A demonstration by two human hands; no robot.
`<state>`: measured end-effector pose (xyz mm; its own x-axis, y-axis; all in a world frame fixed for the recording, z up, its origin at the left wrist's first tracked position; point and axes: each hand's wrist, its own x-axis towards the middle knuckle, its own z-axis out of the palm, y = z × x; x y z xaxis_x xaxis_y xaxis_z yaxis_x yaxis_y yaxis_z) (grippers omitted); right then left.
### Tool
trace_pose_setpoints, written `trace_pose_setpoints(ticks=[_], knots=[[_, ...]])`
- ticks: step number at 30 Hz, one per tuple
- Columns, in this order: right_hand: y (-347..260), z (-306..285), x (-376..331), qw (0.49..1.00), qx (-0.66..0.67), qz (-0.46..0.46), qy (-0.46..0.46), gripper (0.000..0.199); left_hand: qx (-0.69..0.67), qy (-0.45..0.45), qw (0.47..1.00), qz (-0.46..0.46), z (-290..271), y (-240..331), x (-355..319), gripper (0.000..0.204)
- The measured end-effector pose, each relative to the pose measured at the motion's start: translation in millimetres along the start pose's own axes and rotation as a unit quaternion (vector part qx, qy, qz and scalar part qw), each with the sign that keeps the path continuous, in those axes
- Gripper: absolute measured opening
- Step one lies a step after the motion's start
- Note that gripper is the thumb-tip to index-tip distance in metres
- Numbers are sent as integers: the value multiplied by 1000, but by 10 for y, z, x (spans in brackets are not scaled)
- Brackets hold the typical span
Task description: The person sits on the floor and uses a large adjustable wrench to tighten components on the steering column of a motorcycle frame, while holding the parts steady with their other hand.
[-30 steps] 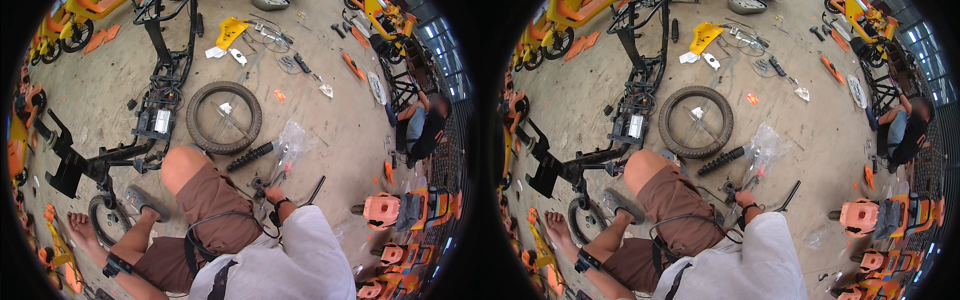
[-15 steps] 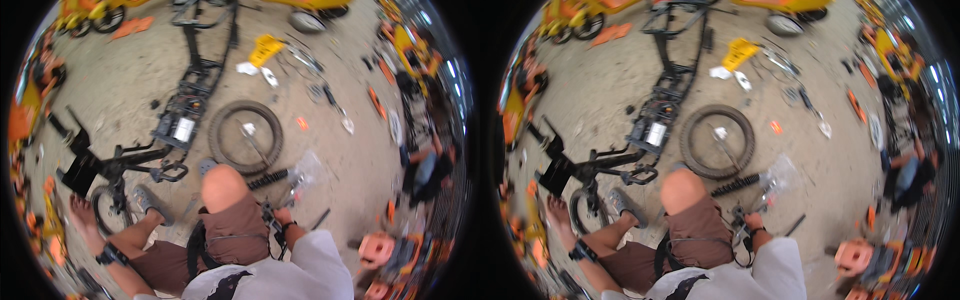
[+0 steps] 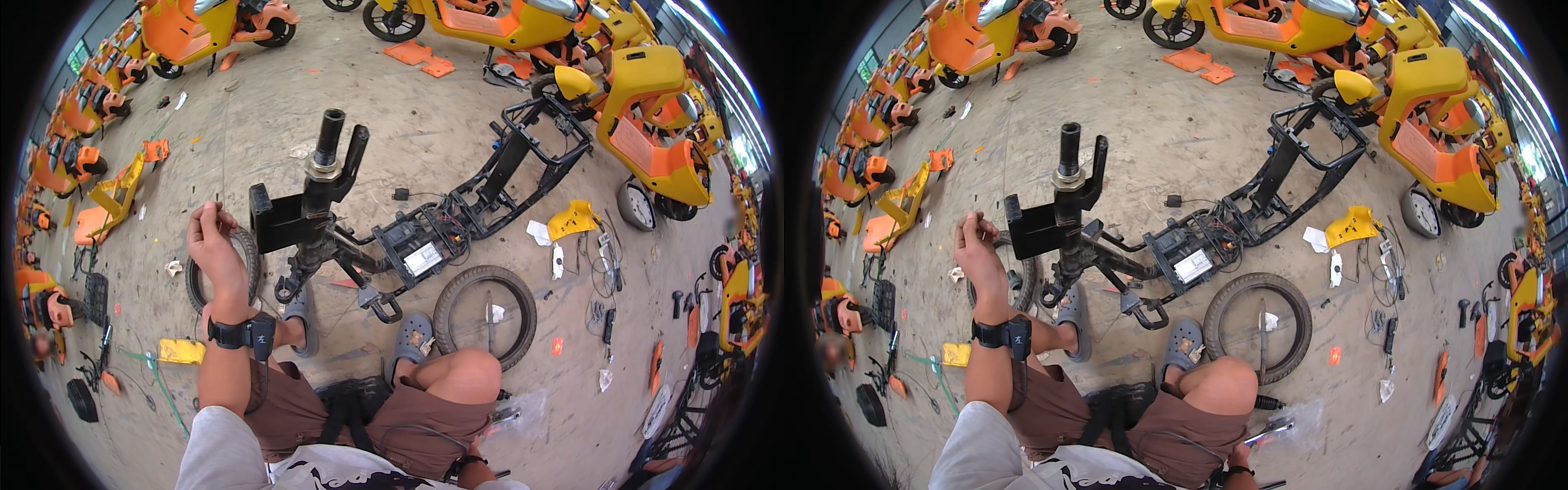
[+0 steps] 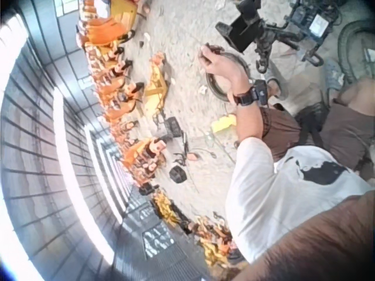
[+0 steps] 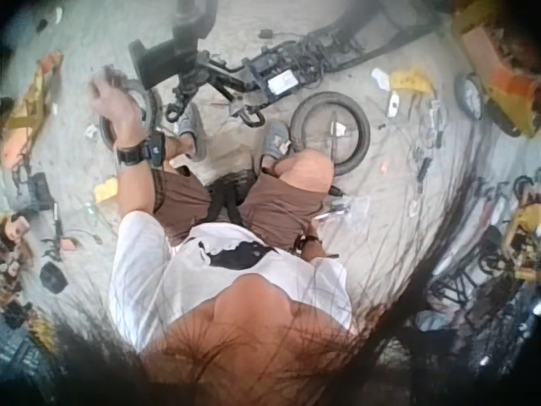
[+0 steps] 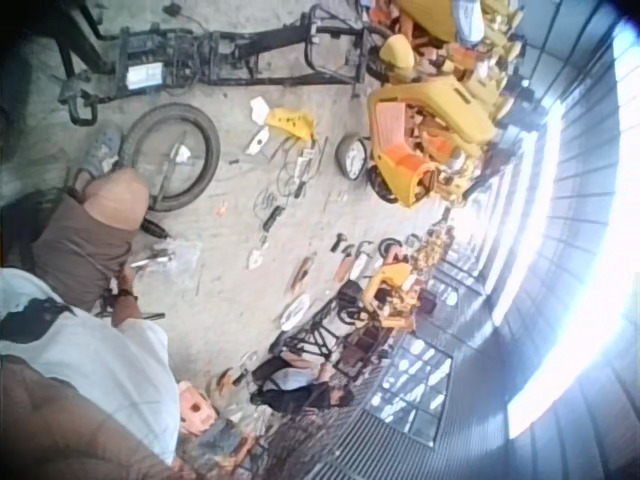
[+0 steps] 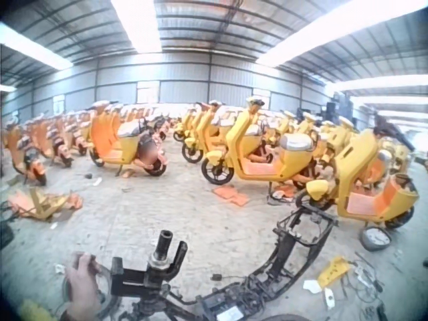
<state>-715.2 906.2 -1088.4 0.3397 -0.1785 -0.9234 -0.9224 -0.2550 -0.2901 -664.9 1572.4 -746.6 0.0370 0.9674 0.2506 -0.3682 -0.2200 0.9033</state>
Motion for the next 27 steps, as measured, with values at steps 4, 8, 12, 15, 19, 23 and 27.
trace_pose_setpoints(ticks=[4,8,12,15,19,23,27], knots=[[-169,188,-257,976,216,42,0,13,80,-17,995,50,102,43,-147,17],[-85,56,-119,942,335,-6,21,13,80,-75,990,93,244,228,-350,14],[-57,-265,-152,902,422,-87,9,18,55,-95,991,80,176,208,-411,16],[-23,-367,-478,916,385,-110,17,21,30,-88,993,69,155,211,-423,17],[-476,-147,-1839,932,215,-259,136,17,23,-94,993,61,28,214,-373,17],[-792,-330,-2262,800,166,-463,344,10,9,-110,993,35,29,243,-402,17],[-1616,-273,-3112,814,72,-507,274,13,13,-125,991,34,-103,187,-308,19]])
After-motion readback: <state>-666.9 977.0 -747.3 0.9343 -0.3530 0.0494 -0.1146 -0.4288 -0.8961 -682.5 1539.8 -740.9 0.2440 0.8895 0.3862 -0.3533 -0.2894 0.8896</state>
